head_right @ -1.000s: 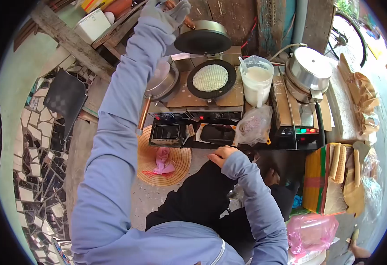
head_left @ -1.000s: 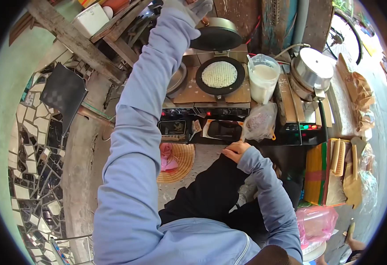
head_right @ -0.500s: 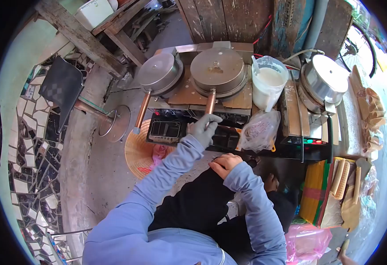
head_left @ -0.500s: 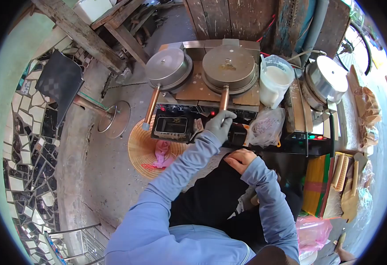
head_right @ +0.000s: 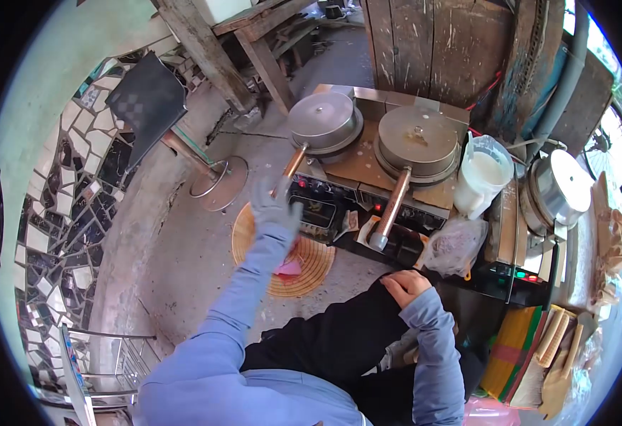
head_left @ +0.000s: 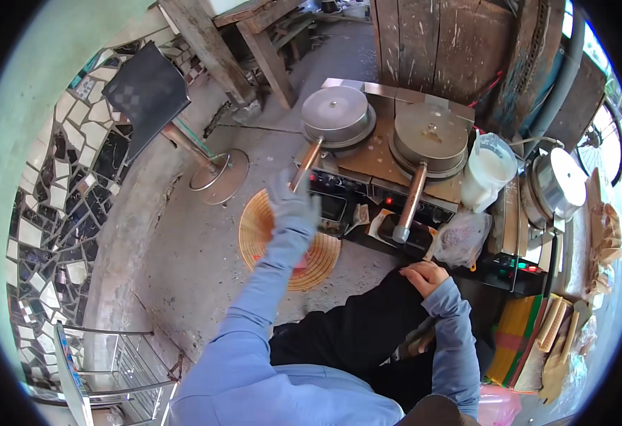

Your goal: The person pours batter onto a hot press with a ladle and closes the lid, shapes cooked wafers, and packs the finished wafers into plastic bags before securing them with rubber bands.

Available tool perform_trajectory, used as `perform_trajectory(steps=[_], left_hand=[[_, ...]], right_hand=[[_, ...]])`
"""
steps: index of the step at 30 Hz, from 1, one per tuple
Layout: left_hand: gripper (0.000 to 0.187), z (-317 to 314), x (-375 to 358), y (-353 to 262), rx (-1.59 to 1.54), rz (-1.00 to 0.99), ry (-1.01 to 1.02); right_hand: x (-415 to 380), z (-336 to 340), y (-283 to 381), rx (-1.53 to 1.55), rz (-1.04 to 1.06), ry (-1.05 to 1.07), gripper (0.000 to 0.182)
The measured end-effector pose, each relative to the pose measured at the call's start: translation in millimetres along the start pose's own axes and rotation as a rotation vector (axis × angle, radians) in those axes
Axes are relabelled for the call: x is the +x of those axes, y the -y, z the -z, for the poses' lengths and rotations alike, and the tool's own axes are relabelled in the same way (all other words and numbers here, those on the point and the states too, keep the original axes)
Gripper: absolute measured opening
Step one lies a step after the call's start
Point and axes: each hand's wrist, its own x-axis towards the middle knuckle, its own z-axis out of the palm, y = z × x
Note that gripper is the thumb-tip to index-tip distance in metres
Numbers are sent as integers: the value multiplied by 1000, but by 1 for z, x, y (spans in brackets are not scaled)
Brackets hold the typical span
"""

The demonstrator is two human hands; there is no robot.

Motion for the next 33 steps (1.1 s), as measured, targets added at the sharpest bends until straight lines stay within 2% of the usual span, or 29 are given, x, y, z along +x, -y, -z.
perform_trajectory(steps=[1,4,6,7,8,9,10,14,17,22,23,24,25,26,27,28,29,30,31,32,33], left_hand=[[50,-20,-7,35,-30,237,185],[36,-12,13,49,-839,711,414],[34,-2,58,44,-1055,461,-8],[25,0,95,48,-856,185,-286],[19,32,132,19,-1088,342,-306],[17,32,162,15,-1237,382,-284],[23,13,203,29,-972,188,-419],[31,16,301,24,-492,150,-399],[32,32,311,7,-485,258,-286],[28,43,237,1,-685,127,-385],[29,35,216,16,-802,279,-228],[26,29,188,15,-1091,314,-243],[22,25,157,29,-869,302,-154],[22,15,125,33,-881,337,-183],[26,9,95,42,-900,386,-115],[30,-25,65,76,-799,416,-44],[31,-48,40,99,-513,62,-99],[33,-47,20,89,-823,574,204],[35,-41,6,67,-942,597,214],[36,-75,-10,87,-995,533,181],[35,-77,-15,86,-993,614,238]], right_hand=[[0,2,3,36,-69,28,21],[-3,1,3,51,-74,1,22],[-1,1,2,52,-62,1,22],[0,0,3,51,-57,-6,22],[-1,-1,3,51,-55,-7,21],[0,-1,2,47,-54,3,22],[2,0,2,44,-52,5,22],[11,4,1,27,-67,72,22],[19,1,0,13,-59,103,23],[24,-7,-11,-41,34,80,24],[22,-8,-15,-47,31,65,24],[20,-9,-18,-33,30,72,26],[19,-10,-20,-23,16,67,27],[16,-9,-22,-16,-8,49,28],[13,-8,-23,-1,-56,55,31],[10,-8,-24,15,-109,57,33],[7,-9,-27,50,-122,37,34],[2,-10,-26,83,-135,14,34],[-5,-11,-19,77,-200,-54,34],[-11,-9,-12,69,-259,-120,34],[-16,-13,-13,51,-281,-185,33]])
